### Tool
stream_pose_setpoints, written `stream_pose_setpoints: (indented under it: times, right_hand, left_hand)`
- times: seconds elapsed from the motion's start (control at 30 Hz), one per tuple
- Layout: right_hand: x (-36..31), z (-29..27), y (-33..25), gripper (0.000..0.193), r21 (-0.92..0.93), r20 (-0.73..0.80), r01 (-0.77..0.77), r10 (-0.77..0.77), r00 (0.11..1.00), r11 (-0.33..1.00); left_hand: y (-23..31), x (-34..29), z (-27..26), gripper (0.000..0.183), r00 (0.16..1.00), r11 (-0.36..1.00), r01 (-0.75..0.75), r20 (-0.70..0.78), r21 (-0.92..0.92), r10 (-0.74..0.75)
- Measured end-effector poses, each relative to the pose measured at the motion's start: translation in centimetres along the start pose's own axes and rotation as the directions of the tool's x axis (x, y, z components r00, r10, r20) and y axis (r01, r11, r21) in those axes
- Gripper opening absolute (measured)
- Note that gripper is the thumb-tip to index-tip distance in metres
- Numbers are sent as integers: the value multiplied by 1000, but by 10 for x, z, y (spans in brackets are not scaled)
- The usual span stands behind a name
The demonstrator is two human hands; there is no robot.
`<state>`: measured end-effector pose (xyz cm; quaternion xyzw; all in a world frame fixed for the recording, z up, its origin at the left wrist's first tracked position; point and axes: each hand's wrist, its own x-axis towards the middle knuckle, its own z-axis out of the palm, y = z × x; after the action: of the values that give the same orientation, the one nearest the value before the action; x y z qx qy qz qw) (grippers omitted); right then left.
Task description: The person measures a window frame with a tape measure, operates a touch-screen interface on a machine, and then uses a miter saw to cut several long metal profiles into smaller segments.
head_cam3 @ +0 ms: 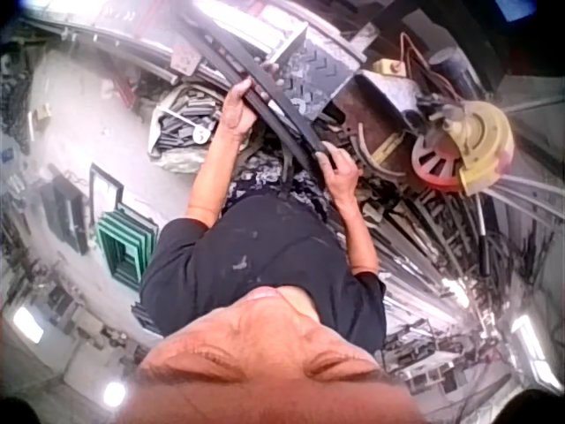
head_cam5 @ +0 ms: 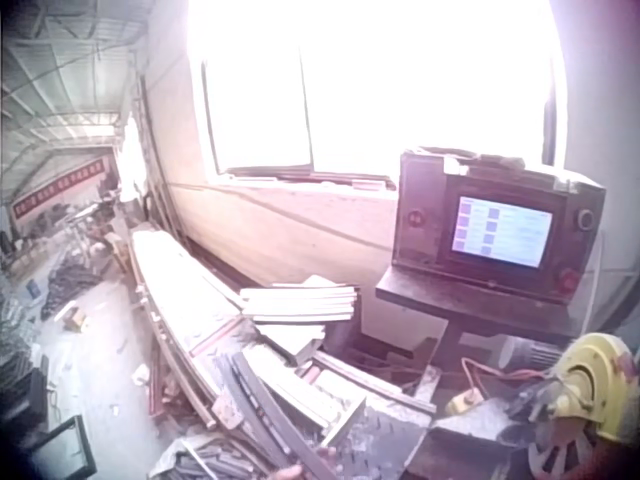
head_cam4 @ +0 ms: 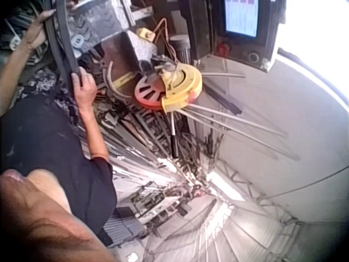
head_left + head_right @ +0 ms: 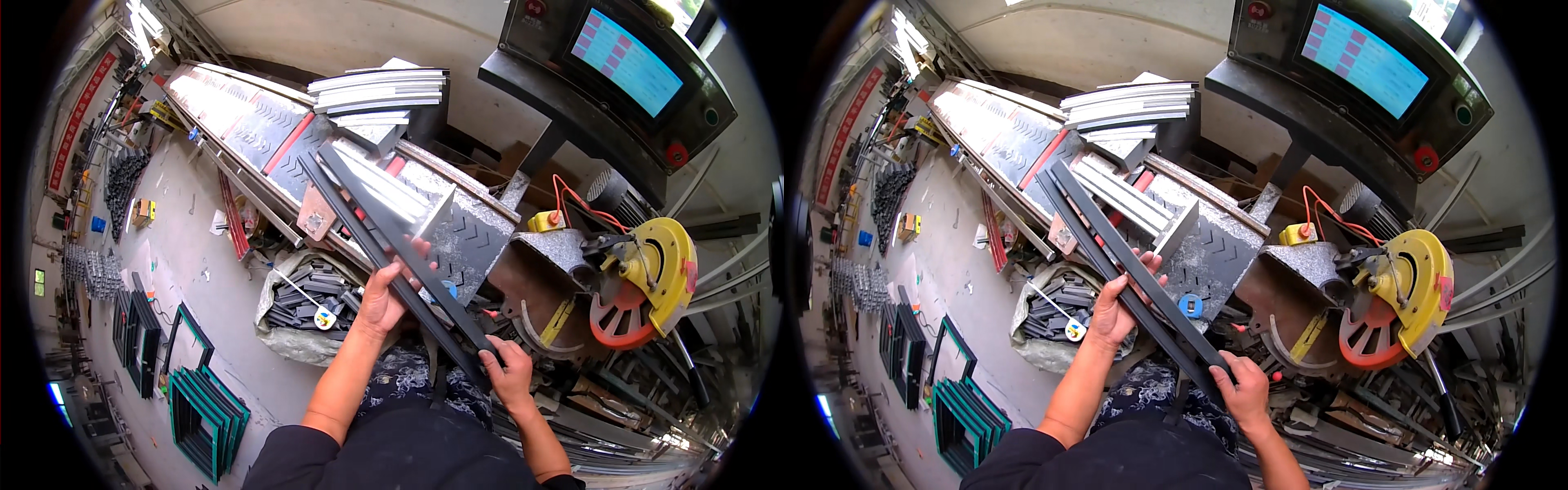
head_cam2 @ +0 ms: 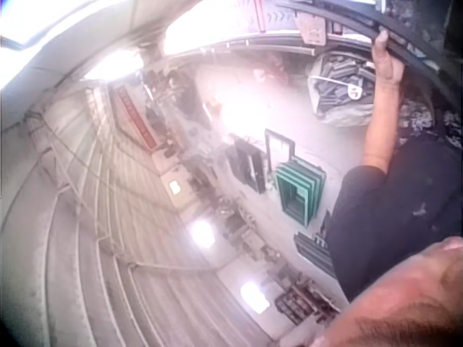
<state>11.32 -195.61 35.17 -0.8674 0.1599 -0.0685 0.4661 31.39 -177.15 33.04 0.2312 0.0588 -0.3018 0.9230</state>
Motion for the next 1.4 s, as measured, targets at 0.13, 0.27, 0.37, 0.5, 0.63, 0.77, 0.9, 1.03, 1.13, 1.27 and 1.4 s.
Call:
stream_pose_setpoints:
  times: [0.13,0.27,0.37,0.5,0.63,0.77,0.9,1.03,1.13,1.27,1.4]
  right_hand:
    - [-1,7,-4,29,71,44,-41,38,998,997]
    - [-1,11,1,27,66,87,-14,9,996,998]
    - [-1,15,1,26,80,98,-16,8,995,997]
    - [2,15,-4,34,29,153,12,-16,988,1000]
    - [6,20,-5,48,-88,240,59,-36,970,994]
    - [4,24,25,46,-119,187,-104,125,974,987]
    - [-9,-3,74,38,-253,-4,-143,147,989,957]
    - [-32,-28,115,41,-374,-46,-149,142,989,916]
    - [-39,-30,138,44,-408,-90,-209,189,978,889]
    - [-29,-25,181,40,-454,-158,-339,300,941,824]
    - [-18,-35,216,36,-493,-206,-430,378,903,756]
  left_hand:
    - [0,-2,9,73,998,1000,9,56,1,-9]
    - [-1,-1,11,74,994,1000,-6,114,11,5]
    - [-2,0,12,72,995,1000,-4,97,10,3]
    - [-8,4,-1,58,999,998,-27,29,50,26]
    - [-33,17,-10,37,961,997,-42,-269,67,59]
    - [-74,23,-1,34,941,954,106,-337,281,-5]
    - [-94,26,-13,49,922,815,388,-191,431,-338]
    - [-120,46,-24,47,876,821,478,-235,313,-421]
    - [-149,69,-48,38,859,801,512,-203,311,-470]
    - [-192,100,-75,35,796,767,605,-195,214,-573]
    - [-238,121,-99,32,758,746,649,-201,148,-620]
